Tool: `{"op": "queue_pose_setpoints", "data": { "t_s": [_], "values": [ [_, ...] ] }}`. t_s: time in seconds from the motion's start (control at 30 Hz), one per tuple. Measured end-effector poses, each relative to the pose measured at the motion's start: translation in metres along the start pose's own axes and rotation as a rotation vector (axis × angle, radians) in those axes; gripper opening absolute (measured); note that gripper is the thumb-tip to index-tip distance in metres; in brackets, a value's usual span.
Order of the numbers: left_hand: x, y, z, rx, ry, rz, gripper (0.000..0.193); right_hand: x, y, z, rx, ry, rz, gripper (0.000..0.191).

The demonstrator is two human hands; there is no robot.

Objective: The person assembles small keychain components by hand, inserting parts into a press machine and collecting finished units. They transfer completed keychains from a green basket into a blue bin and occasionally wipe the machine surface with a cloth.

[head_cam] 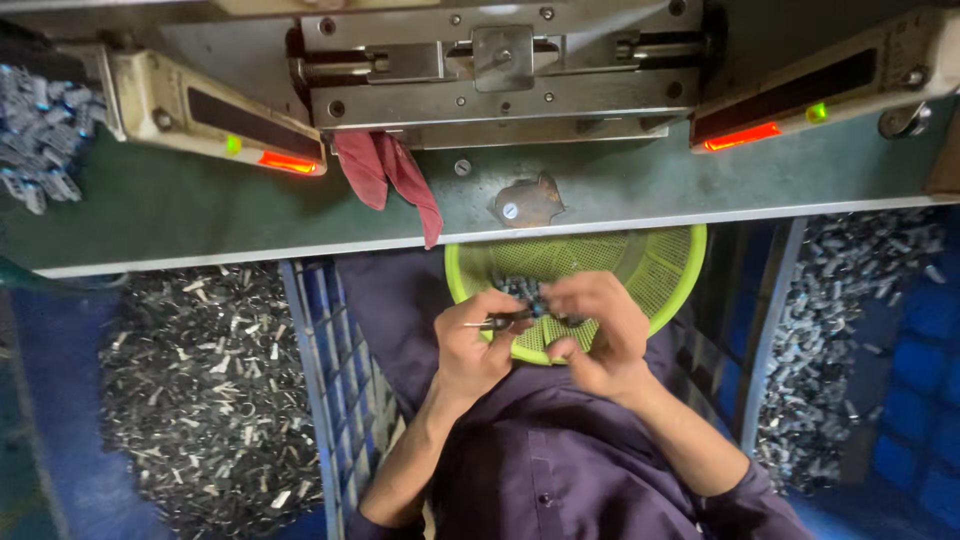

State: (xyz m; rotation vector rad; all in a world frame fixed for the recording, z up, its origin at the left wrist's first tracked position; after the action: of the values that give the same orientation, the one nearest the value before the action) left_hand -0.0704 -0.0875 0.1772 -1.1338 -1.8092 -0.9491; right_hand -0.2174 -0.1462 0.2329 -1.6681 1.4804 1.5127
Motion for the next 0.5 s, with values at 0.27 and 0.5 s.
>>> {"op": "queue_pose_setpoints", "data": {
  "t_s": [0.27, 0.5],
  "values": [
    [0.002, 0.004, 0.014, 0.069, 0.047, 0.152, 0.014, 0.042, -0.021, 0.029, -0.061, -0.156, -0.069, 0.035],
    [0.011, 0.016, 0.000, -0.028, 0.186, 0.157, 0.010, 0.092, -0.047, 0.051, -0.039, -0.501, -0.755, 0.030]
  ]
}}
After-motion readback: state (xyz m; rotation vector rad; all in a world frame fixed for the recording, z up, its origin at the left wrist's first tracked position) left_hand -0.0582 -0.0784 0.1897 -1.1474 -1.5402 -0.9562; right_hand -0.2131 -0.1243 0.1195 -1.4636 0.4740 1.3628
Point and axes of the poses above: each hand's wrist, its own z-axis away from the middle knuckle, its own y-axis out of the back of the hand, x = y × z, the point moved 9 cm from there along -z, towards the middle knuckle, and after that the axes turned 12 degrees about -y, right-handed, at the moved point
